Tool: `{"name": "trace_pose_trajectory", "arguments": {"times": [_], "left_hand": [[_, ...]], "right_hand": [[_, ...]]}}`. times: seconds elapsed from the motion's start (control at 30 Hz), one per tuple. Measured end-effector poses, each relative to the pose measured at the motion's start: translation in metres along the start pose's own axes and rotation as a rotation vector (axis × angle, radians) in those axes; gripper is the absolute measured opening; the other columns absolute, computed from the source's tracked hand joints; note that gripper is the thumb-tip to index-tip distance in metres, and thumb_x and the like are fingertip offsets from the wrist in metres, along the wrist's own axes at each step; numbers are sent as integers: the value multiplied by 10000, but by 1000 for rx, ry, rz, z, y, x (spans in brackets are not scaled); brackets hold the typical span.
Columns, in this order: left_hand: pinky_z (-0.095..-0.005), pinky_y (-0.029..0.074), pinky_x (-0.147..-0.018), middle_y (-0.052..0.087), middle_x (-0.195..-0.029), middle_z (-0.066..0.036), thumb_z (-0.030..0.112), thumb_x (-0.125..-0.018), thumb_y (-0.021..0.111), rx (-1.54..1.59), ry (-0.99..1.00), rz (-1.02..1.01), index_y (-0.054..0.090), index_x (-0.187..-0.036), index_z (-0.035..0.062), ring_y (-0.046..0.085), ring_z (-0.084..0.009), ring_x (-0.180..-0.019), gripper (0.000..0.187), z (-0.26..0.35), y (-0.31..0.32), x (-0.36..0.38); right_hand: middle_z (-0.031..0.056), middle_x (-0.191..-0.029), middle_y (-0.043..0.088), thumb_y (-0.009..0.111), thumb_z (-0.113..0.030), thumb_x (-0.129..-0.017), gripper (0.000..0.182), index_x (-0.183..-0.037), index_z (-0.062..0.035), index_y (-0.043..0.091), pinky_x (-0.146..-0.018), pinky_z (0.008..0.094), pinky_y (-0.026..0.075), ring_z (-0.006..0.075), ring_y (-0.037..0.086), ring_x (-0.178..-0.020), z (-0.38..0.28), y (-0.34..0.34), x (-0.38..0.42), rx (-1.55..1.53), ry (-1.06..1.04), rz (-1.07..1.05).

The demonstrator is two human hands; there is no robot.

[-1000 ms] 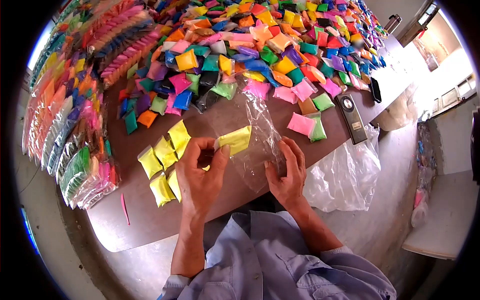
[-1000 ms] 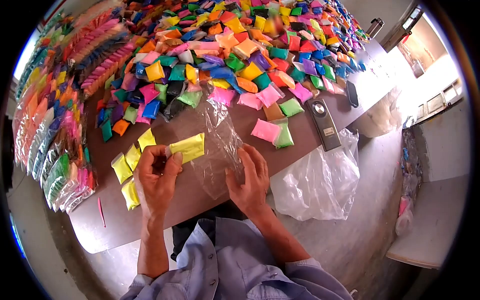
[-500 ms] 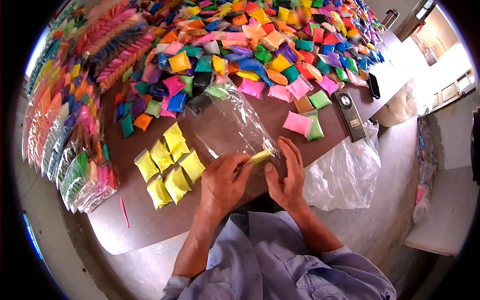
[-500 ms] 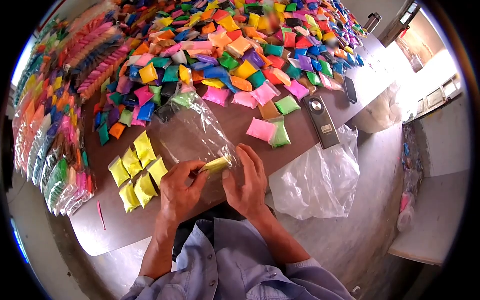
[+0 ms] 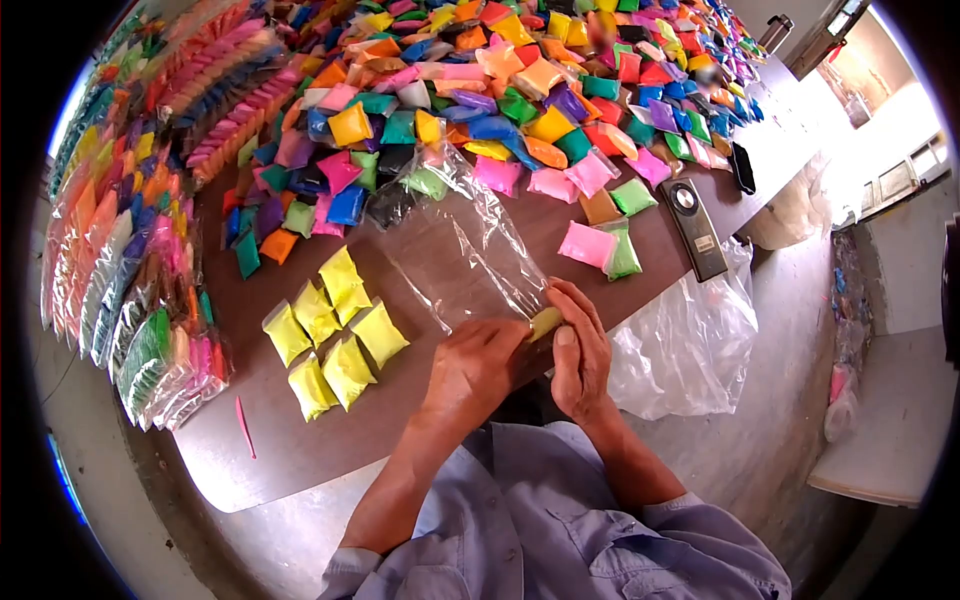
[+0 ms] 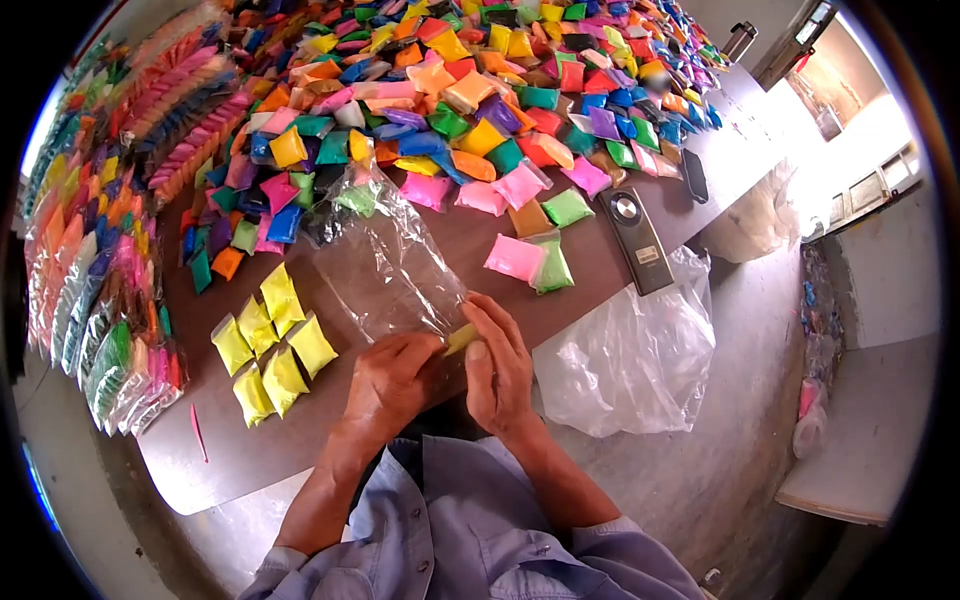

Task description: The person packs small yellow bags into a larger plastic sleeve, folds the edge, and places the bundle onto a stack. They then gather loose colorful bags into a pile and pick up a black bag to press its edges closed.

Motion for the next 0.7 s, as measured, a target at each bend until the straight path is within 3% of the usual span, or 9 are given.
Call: {"name": "trace_pose_trajectory", "arguments": {"times": [0.17, 0.7], "left_hand": [[-443, 630, -816, 784, -1055, -133, 6, -849, 795, 99, -38, 51, 739, -1100, 82, 767, -371, -950, 268, -6, 6, 3], [-433, 625, -779, 778, -1060, -153, 6, -887, 811, 137, 32, 35, 719, -1115, 62, 766, -396, -940, 252, -5, 22, 5]], "right_hand": [[241, -1399, 683, 534, 14, -1065, 319, -1348, 74, 668, -1097, 391, 508, 343, 674, -1295, 8, -6, 0, -21, 53, 87], [204, -1261, 755, 612, 52, -1033, 235, -1242, 35, 718, -990, 369, 561, 307, 738, -1157, 18, -11, -7, 5, 91, 125]]}}
Point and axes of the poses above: each hand's wrist, its own x-axis away from the middle knuckle, its own y-axis out of the palm, z = x × y, the point moved 9 cm from there along -x, towards the middle knuckle
